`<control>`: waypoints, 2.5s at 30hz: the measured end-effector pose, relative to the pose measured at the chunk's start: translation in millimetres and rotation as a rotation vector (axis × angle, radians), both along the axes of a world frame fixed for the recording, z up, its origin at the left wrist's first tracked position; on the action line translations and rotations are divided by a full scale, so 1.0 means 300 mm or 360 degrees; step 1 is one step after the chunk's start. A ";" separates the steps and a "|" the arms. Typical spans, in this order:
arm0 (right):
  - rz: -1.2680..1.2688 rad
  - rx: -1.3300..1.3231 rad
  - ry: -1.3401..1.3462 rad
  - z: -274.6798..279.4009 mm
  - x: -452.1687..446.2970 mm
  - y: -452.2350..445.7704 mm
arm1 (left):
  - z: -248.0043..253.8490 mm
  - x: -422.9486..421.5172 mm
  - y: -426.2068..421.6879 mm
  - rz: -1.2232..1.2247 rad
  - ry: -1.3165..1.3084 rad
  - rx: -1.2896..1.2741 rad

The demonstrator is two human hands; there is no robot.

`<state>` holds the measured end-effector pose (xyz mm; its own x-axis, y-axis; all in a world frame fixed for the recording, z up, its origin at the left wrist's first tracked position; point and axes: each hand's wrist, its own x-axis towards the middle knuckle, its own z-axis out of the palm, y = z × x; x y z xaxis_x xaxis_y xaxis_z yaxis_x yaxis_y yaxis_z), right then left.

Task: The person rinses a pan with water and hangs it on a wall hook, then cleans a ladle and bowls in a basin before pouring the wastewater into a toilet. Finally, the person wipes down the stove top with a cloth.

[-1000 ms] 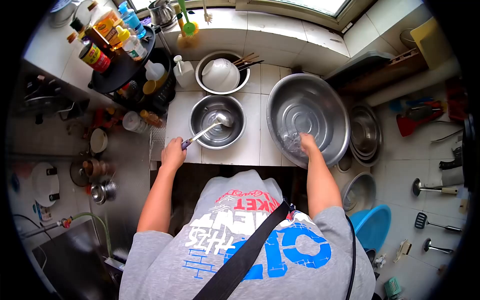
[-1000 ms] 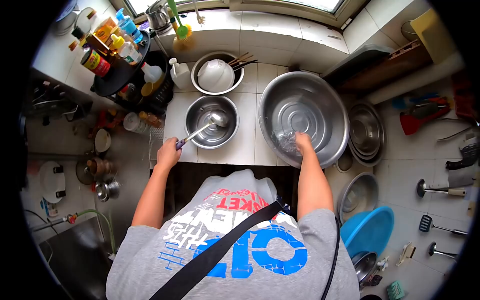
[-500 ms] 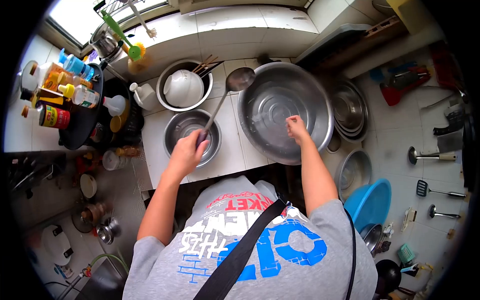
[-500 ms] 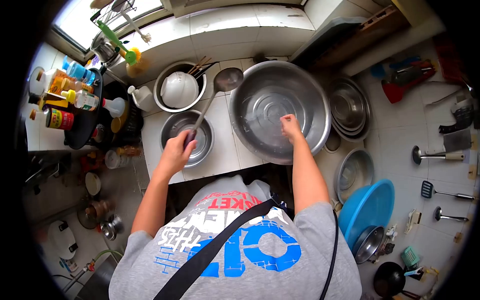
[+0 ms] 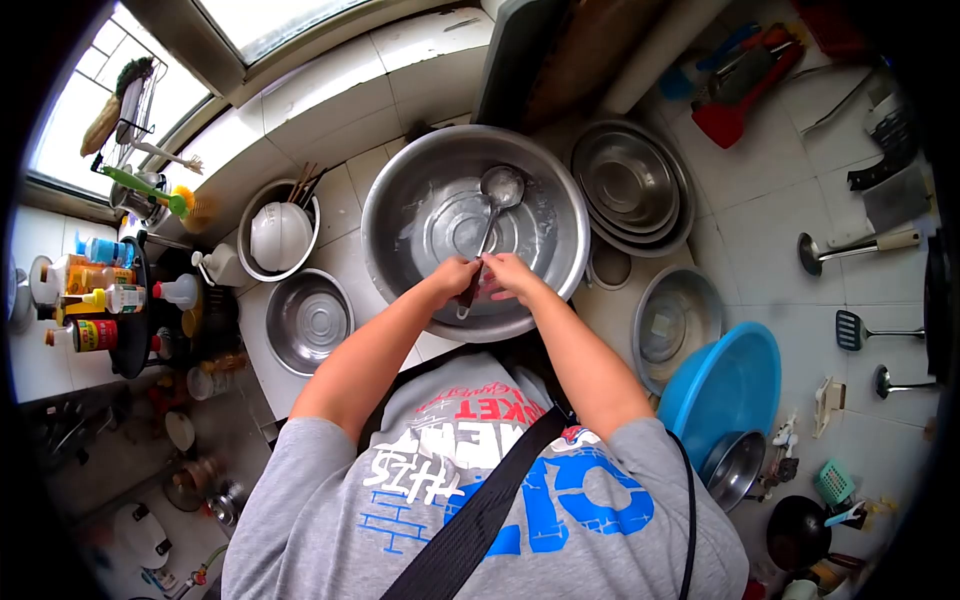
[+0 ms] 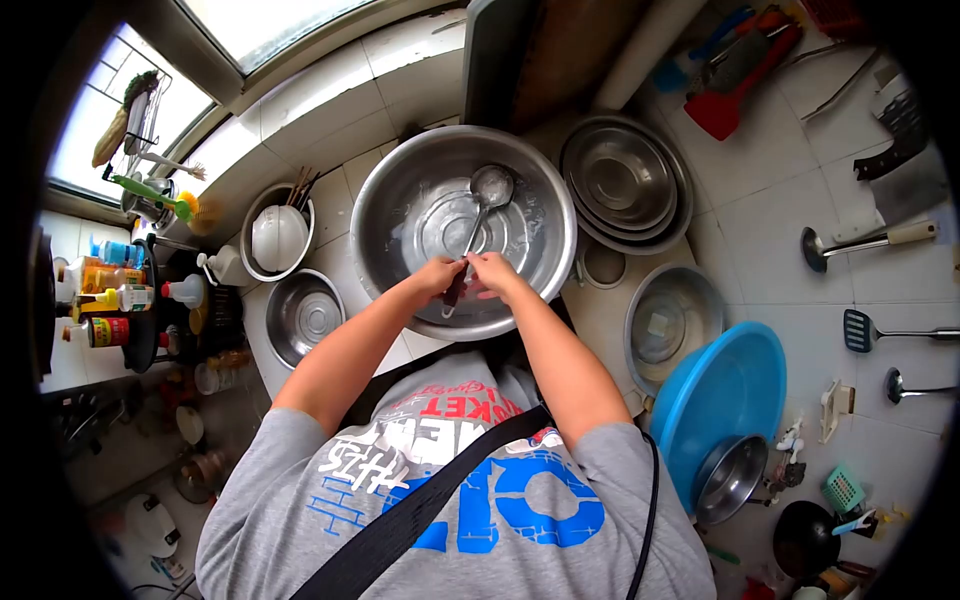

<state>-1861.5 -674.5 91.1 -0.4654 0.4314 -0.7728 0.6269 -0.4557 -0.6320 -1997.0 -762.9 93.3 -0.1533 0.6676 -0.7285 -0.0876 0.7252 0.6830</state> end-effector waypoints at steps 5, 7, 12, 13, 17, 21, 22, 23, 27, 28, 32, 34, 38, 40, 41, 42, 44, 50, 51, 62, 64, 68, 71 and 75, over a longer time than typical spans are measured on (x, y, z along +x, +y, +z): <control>0.0211 0.0644 -0.0220 -0.246 -0.077 0.018 | -0.145 0.003 0.064 -0.0690 0.1213 0.0139; 0.0306 0.0739 -0.0218 -0.265 -0.113 0.035 | -0.159 -0.035 0.050 -0.0405 0.1077 0.0125; -0.0003 0.0343 0.0051 -0.197 -0.201 -0.057 | -0.122 -0.109 -0.028 -0.0289 0.1351 -0.0067; 0.0006 0.0149 0.0169 -0.194 -0.214 -0.054 | -0.100 -0.115 -0.050 -0.0337 0.1444 -0.0098; 0.0195 -0.0193 0.0250 -0.136 -0.205 0.007 | 0.009 -0.099 -0.096 -0.0597 0.1756 -0.0147; 0.0306 0.1024 -0.0565 -0.141 -0.147 0.016 | -0.005 -0.075 -0.088 -0.1005 0.1898 -0.0142; 0.0296 0.1197 -0.0746 -0.151 -0.133 0.003 | -0.015 -0.065 -0.091 -0.1057 0.1880 -0.0140; 0.0490 0.1057 -0.0588 -0.158 -0.122 -0.001 | -0.023 -0.060 -0.093 -0.1116 0.1867 -0.0134; 0.0667 0.0790 -0.0585 -0.054 -0.099 0.055 | -0.004 -0.063 -0.093 -0.1228 0.1838 -0.0072; 0.0532 0.0907 -0.0690 -0.042 -0.087 0.060 | 0.004 -0.073 -0.092 -0.1242 0.1843 -0.0071; 0.0873 0.1315 -0.0485 -0.070 -0.046 -0.003 | -0.006 -0.088 -0.082 -0.1243 0.1776 -0.0014; 0.0540 0.0738 -0.0474 -0.079 -0.032 0.035 | -0.004 -0.101 -0.070 -0.1225 0.1623 -0.0044; 0.0557 0.1157 -0.0593 0.001 0.033 0.045 | 0.027 -0.123 -0.063 -0.1205 0.1445 -0.0074; 0.0671 0.1202 -0.0495 0.107 0.059 0.022 | 0.020 -0.124 -0.065 -0.1153 0.1466 -0.0015; 0.0702 0.1240 -0.0545 0.152 0.079 0.033 | 0.008 -0.132 -0.062 -0.1113 0.1461 0.0007; 0.0735 0.1279 -0.0593 0.196 0.103 0.053 | -0.001 -0.138 -0.059 -0.1070 0.1459 0.0027; 0.0636 0.1356 -0.0689 0.224 0.141 0.056 | 0.007 -0.146 -0.058 -0.0961 0.1377 0.0064; 0.0749 0.1489 -0.0753 0.316 0.174 0.007 | -0.013 -0.172 -0.015 -0.0905 0.1101 -0.0014; 0.0772 0.1480 -0.0775 0.323 0.182 0.013 | -0.006 -0.174 -0.011 -0.0920 0.1082 -0.0044; 0.0742 0.2069 -0.0856 0.440 0.208 -0.022 | 0.013 -0.165 -0.026 -0.1012 0.1371 -0.0013; 0.0707 0.2531 -0.0660 0.411 0.243 -0.014 | 0.014 -0.153 -0.025 -0.1048 0.1415 0.0006; 0.0380 0.2570 -0.0584 0.428 0.273 0.020 | -0.051 -0.127 -0.024 -0.0988 0.1634 0.0218; 0.0234 0.2791 -0.0505 0.423 0.297 0.039 | -0.051 -0.125 -0.010 -0.1046 0.1824 0.0355; 0.0219 0.2660 -0.0465 0.399 0.315 0.045 | 0.024 -0.133 0.012 -0.1160 0.1688 0.0165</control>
<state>-1767.0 -661.1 210.8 -0.5013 0.7736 0.3876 0.7754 0.6005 -0.1955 -2036.7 -759.4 100.6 -0.2002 0.8873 -0.4155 0.9204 0.3157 0.2306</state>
